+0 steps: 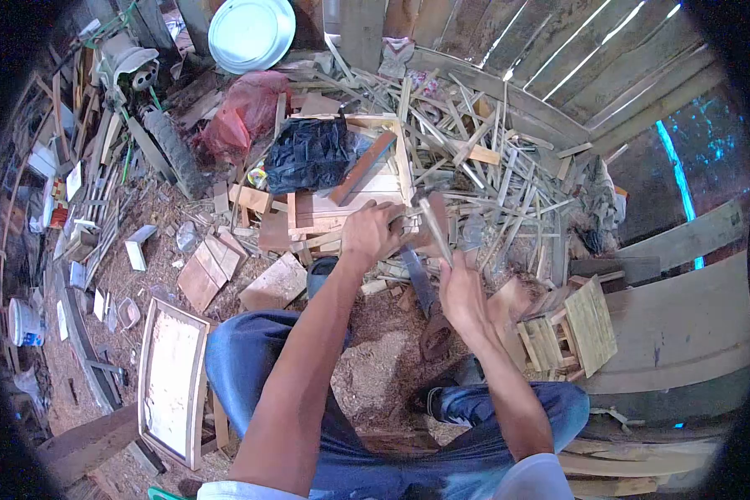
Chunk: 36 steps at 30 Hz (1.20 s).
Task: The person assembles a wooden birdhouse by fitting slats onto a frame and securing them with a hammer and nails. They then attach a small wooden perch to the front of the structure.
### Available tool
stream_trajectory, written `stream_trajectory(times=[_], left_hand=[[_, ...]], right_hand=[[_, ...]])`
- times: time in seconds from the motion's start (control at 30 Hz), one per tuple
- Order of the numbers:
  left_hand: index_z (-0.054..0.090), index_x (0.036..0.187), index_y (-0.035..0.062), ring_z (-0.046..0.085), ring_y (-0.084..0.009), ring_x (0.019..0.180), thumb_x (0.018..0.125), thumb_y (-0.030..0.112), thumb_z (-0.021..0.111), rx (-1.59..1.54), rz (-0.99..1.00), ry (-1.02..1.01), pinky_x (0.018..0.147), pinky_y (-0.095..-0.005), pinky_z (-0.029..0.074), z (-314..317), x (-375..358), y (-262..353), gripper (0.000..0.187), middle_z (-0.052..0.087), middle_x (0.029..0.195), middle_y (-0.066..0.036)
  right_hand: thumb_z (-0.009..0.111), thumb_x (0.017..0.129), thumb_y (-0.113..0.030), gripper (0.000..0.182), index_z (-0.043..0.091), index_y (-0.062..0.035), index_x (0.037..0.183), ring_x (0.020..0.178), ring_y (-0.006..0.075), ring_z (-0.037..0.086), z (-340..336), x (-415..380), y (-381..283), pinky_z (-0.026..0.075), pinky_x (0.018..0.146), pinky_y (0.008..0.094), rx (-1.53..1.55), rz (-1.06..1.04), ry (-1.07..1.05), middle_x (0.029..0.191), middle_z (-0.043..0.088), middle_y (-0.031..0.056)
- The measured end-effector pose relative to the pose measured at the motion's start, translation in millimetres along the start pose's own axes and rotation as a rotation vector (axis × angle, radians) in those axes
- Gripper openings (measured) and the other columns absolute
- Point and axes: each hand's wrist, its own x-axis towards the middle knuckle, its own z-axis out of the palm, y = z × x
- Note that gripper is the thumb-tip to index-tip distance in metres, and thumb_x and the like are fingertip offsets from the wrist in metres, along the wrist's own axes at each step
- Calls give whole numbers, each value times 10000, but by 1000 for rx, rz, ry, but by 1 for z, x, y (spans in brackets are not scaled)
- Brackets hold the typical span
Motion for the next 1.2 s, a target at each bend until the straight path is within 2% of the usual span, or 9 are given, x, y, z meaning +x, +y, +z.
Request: stream_trajectory(times=[0.23,0.3,0.43,0.57,0.63,0.87,0.97,1.13,1.2], left_hand=[[688,1088,198,621,-275,995,822,255,612,-20,-58,-64,842,-401,531,-1,0,4,282,677,1097,-26],[688,1088,196,619,-280,998,828,259,611,5,-42,-67,844,-402,531,-2,1,5,279,675,1101,-30],[689,1082,193,617,-293,992,821,255,610,-19,-30,-30,841,-409,532,1,-1,3,280,679,1082,-41],[682,1095,189,617,-294,980,818,256,602,-8,-38,-57,832,-415,534,-1,0,2,296,679,1079,-39],[674,1109,192,617,-292,971,828,262,588,-6,-20,-45,816,-420,537,2,-1,-1,302,681,1063,-38],[670,1107,197,616,-284,976,807,253,607,0,-15,-30,815,-416,535,4,0,0,311,671,1092,-31],[670,1105,187,610,-283,995,798,252,616,-1,-36,-40,825,-412,534,3,0,-3,319,661,1125,-26],[665,1109,178,613,-288,1005,806,305,635,-20,-14,-48,858,-416,527,1,-2,1,331,660,1126,-44],[665,1110,178,616,-290,1000,807,311,635,-19,-13,-49,855,-416,528,0,0,2,332,661,1127,-48]], right_hand=[[463,974,-231,369,413,-9,1265,635,475,605,1,-4,-3,441,517,569,29,-71,128,640,592,286],[468,971,-181,185,477,4,982,655,515,566,1,-2,-6,404,566,584,55,13,13,631,564,277],[477,963,-189,194,467,4,983,649,516,564,-17,-7,-21,412,561,580,209,-45,184,648,571,287],[485,966,-212,297,449,30,1135,638,482,600,7,-7,-1,442,517,558,97,-5,76,634,579,303],[470,970,-181,185,436,-2,996,622,503,566,7,-4,-2,412,526,556,30,-27,44,633,563,275],[494,953,-164,192,448,14,1008,648,503,574,5,-9,-5,425,545,569,160,3,189,656,566,293],[489,955,-149,174,446,15,997,653,503,575,8,-2,-3,426,537,562,21,-4,25,654,565,293],[497,947,-158,188,461,24,975,658,507,576,-7,-10,-17,430,539,571,194,-51,272,653,564,297],[493,950,-154,184,461,26,966,657,504,576,9,-7,-2,429,537,569,111,-24,149,653,565,294]])
